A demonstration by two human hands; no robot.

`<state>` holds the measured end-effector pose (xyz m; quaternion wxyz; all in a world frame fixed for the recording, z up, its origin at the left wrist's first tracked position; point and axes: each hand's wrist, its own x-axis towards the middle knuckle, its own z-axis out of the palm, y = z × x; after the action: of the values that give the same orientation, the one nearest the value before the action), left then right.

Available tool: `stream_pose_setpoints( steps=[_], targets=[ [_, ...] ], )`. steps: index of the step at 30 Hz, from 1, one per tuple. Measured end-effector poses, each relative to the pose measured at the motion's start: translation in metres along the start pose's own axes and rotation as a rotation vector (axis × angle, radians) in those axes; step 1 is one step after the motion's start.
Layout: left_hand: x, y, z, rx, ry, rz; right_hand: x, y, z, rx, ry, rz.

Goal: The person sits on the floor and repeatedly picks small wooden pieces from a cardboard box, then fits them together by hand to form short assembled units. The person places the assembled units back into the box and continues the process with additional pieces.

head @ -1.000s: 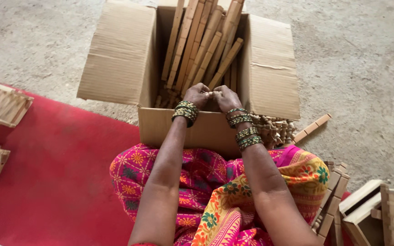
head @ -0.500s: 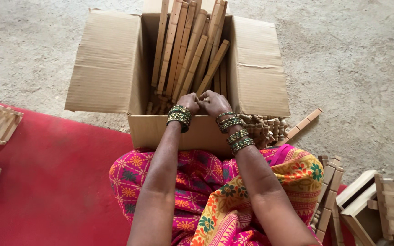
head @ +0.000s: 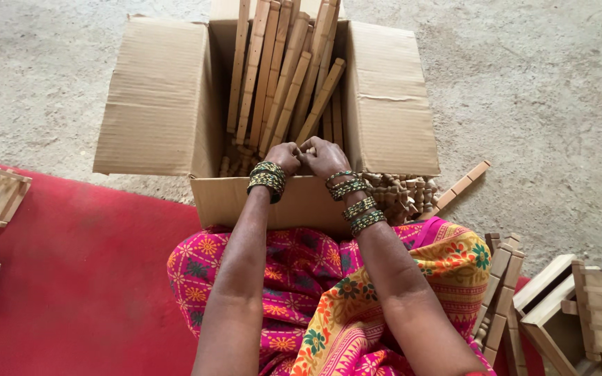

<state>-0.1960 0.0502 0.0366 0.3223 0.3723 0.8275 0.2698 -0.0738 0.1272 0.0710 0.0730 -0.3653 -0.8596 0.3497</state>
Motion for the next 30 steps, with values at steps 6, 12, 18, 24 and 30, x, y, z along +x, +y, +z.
stream_pose_setpoints(
  steps=[6,12,18,24,30],
  targets=[
    [0.006,-0.008,0.003,0.072,0.036,0.074,-0.003,0.0,0.001,0.028,-0.019,-0.014],
    [0.0,-0.017,-0.001,-0.12,0.078,0.131,0.002,0.006,0.005,0.123,0.014,-0.036],
    [-0.002,-0.028,-0.01,-0.707,-0.046,-0.01,-0.001,0.003,0.005,0.015,-0.029,0.037],
    [0.001,-0.033,-0.008,-0.819,-0.017,-0.005,0.005,-0.002,0.005,-0.138,-0.222,-0.034],
    [-0.002,-0.031,-0.002,-0.637,0.086,0.022,0.008,0.007,0.013,-0.141,-0.226,-0.149]
  ],
)
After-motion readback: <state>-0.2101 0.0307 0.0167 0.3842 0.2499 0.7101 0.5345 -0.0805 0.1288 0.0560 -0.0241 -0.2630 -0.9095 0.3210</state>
